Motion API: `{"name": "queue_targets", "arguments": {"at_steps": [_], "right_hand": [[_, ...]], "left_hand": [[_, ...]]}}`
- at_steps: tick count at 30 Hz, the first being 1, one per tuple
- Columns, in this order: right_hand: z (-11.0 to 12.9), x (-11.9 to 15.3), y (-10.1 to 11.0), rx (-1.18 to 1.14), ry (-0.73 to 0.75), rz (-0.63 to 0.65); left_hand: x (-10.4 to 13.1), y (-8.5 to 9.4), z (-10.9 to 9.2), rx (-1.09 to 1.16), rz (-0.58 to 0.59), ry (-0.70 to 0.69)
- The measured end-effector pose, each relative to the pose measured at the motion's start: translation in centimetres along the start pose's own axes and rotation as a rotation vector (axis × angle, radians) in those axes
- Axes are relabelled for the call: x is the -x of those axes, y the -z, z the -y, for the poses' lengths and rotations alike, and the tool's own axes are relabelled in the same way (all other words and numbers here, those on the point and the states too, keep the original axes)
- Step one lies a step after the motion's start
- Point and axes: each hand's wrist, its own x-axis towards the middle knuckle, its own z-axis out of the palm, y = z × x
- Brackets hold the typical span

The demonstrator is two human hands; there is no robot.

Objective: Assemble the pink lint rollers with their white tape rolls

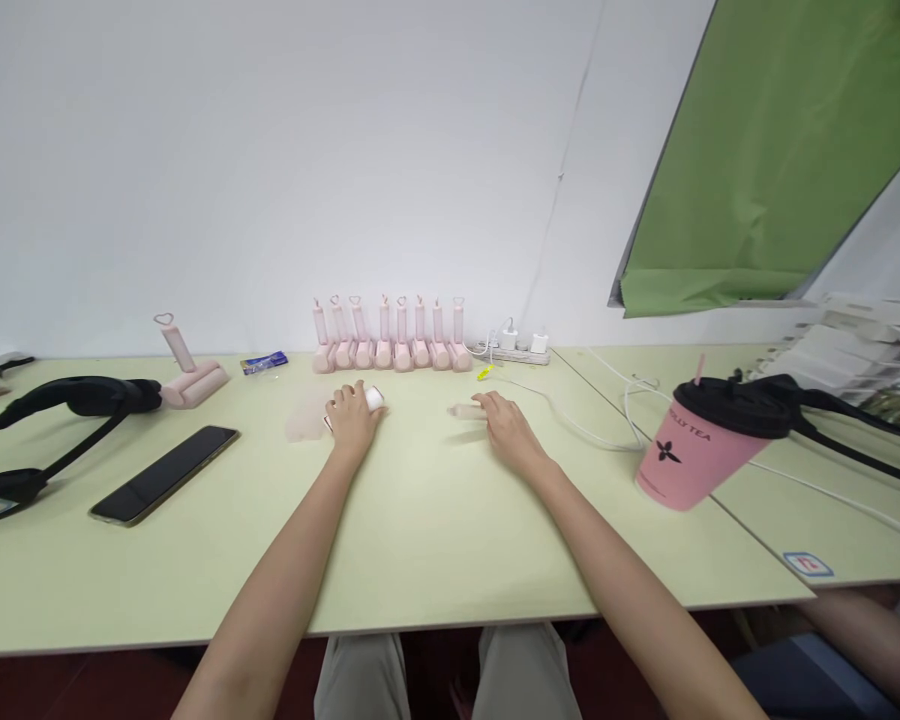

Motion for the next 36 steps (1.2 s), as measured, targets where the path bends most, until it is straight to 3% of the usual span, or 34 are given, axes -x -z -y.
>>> {"name": "queue_targets", "arguments": {"at_steps": [4,7,11,14,17,22,27,36], "right_hand": [[-0.3,0.0,-0.3,-0.016,0.082,0.037],[-0.4,0.0,-0.4,0.059,0.12,0.097],[-0.1,0.2,-0.4,0.104,0.08,0.201],[0.1,0.5,-0.7,0.074,0.094,0.188],[0.3,0.6,-1.0,0.073,0.146,0.153],[1.2,0.2,-1.4,0.151,0.096,0.147],[1.7,0.0,-1.8,0.207,-0.012,0.303],[1.8,0.5,-2.6,0.022,-0.096,0.354]], "left_hand": [[0.2,-1.0,-0.1,0.001,-0.01,-0.123],[0.0,0.3,-1.3,0.157,-0.053,-0.261],[1.0,2.7,-5.0,0.369,0.048,-0.611],[2.6,3.0,-8.0,0.251,0.117,-0.827],[4.0,2.2,-9.8,0.068,0.201,-0.79],[4.3,1.5,-9.6,-0.079,0.353,-0.616],[4.3,1.8,-9.3,-0.092,0.382,-0.639],[4.8,1.6,-8.9,-0.062,0.387,-0.575]]}}
